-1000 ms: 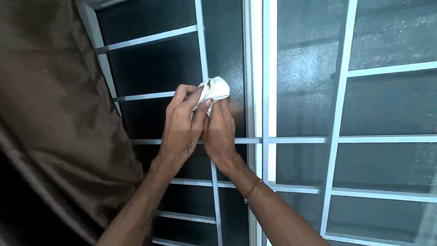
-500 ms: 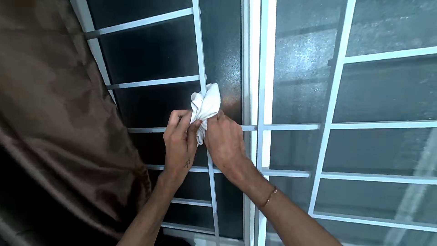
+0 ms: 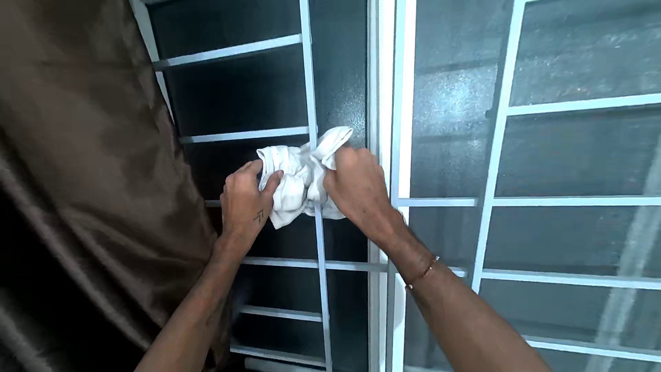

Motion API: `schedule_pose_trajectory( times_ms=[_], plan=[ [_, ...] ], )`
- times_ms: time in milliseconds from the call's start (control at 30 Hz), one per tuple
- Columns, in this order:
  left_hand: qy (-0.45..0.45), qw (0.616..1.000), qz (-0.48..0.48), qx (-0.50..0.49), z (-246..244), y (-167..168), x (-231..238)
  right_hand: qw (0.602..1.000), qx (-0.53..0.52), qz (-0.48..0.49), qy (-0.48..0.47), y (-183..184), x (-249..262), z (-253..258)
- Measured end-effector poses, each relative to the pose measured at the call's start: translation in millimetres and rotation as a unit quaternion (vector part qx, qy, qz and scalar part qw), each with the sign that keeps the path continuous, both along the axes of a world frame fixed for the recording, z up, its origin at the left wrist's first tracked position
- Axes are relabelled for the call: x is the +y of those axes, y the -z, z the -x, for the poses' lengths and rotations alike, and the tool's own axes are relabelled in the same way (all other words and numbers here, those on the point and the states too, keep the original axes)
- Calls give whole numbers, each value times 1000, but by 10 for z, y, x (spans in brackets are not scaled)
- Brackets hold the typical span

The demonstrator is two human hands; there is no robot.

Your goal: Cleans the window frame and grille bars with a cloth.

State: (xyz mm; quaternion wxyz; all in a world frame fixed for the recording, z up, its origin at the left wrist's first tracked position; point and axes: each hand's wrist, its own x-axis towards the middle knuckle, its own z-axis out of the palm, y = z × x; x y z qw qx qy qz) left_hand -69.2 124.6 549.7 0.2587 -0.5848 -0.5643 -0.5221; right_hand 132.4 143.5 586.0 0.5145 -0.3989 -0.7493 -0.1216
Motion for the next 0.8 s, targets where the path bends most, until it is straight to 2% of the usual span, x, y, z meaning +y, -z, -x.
schedule_pose_trajectory(
  times_ms=[100, 200, 300, 367, 433, 500, 567, 667, 800],
  plan=[
    [-68, 996, -4, 48, -85, -158, -148, 996, 74, -40, 20, -134, 120, -98],
    [-170, 978, -39, 114, -214, -337, -310, 986, 130, -100, -7, -204, 216, -135],
    [-181, 959, -123, 180, -221, -719, -258, 981, 153, -114, -29, -211, 238, -90],
    [-114, 963, -106, 218, -135, -1074, -126, 982, 161, -85, -51, -258, 277, -47],
    [-17, 977, -15, 214, -35, -1412, 63, 980, 178, -45, -80, -324, 342, -8],
    [115, 969, 72, 208, 36, -1638, 268, 975, 196, -2, -105, -376, 401, 24],
    [228, 946, 123, 194, 32, -1700, 440, 972, 205, 22, -114, -423, 435, 40],
    [256, 946, 131, 151, 64, -1583, 653, 972, 210, 32, -104, -508, 483, 32],
    [300, 938, 164, 54, 108, -1604, 674, 971, 225, 19, -79, -707, 568, 29]
  ],
)
